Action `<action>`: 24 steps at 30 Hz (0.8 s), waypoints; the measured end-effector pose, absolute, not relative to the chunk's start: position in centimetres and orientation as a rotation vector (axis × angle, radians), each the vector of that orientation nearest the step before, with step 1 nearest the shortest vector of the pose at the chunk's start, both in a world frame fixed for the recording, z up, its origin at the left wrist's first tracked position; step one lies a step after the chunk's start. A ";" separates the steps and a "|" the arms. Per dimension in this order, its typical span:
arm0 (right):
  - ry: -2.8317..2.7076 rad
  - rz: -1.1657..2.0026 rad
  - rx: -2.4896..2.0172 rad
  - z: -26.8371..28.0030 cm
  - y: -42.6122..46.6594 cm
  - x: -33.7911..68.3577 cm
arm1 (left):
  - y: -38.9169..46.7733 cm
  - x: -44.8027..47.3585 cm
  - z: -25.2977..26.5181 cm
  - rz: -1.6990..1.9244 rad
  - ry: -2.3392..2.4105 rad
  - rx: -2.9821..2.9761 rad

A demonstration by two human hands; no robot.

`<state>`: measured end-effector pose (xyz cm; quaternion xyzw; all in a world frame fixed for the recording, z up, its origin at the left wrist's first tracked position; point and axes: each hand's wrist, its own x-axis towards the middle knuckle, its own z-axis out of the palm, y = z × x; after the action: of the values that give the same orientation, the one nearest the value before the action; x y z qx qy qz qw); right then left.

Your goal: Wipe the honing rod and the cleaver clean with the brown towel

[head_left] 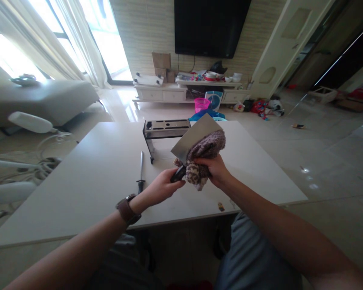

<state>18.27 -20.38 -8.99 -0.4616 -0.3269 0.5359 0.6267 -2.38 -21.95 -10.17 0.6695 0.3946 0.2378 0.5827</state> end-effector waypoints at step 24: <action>-0.536 1.293 -1.010 -10.6 -19.6 18.0 | -22.2 -1.8 -10.3 0.467 0.959 1.749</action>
<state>17.96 -19.63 -10.59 -0.4448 -0.2359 0.5690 0.6502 -1.80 -22.20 -10.34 0.7293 0.4001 0.1949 0.5197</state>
